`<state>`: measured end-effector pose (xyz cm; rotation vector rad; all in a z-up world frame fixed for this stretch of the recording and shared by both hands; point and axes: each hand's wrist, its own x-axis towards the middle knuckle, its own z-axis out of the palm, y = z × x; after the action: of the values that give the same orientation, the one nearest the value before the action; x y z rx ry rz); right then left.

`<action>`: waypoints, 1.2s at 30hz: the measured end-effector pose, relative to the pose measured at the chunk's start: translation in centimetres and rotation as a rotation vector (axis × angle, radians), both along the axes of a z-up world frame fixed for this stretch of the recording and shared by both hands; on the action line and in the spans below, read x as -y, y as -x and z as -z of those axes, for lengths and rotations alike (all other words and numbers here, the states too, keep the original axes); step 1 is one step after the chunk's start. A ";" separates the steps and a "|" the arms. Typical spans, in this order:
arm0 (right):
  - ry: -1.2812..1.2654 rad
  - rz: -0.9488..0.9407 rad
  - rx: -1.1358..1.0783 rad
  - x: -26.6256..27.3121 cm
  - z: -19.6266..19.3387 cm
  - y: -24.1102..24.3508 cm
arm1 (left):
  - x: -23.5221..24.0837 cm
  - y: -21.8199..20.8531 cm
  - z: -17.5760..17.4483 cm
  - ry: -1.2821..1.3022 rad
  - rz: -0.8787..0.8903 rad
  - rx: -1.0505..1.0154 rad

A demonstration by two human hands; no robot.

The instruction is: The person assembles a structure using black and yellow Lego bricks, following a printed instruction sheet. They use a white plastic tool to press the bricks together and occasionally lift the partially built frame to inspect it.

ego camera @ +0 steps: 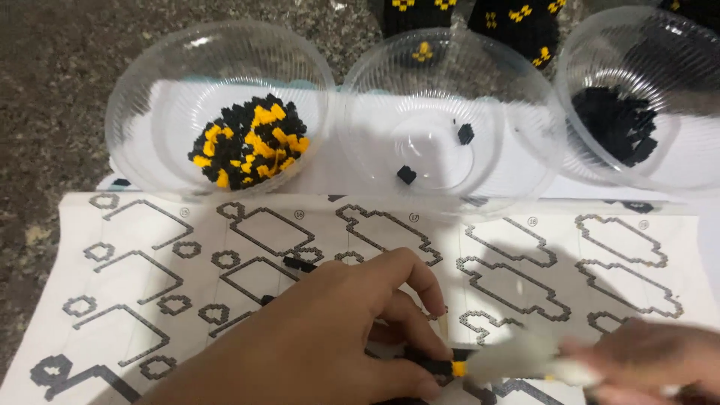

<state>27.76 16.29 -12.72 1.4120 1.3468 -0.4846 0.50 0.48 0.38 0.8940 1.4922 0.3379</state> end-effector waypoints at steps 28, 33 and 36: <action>0.291 0.175 -0.515 2.6 -4.7 2.7 | 0.9 -0.1 1.0 -0.127 -0.047 0.036; 0.228 -0.826 -1.630 1.7 -2.7 -0.7 | 0.8 0.0 0.5 -0.127 -0.009 -0.006; 0.223 0.247 -0.728 0.0 1.7 2.2 | 0.9 0.0 0.8 -0.101 -0.007 -0.022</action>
<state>25.59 16.33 -14.38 1.2640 1.6125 -1.3667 0.51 -0.45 -0.42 0.9754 1.5099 0.4130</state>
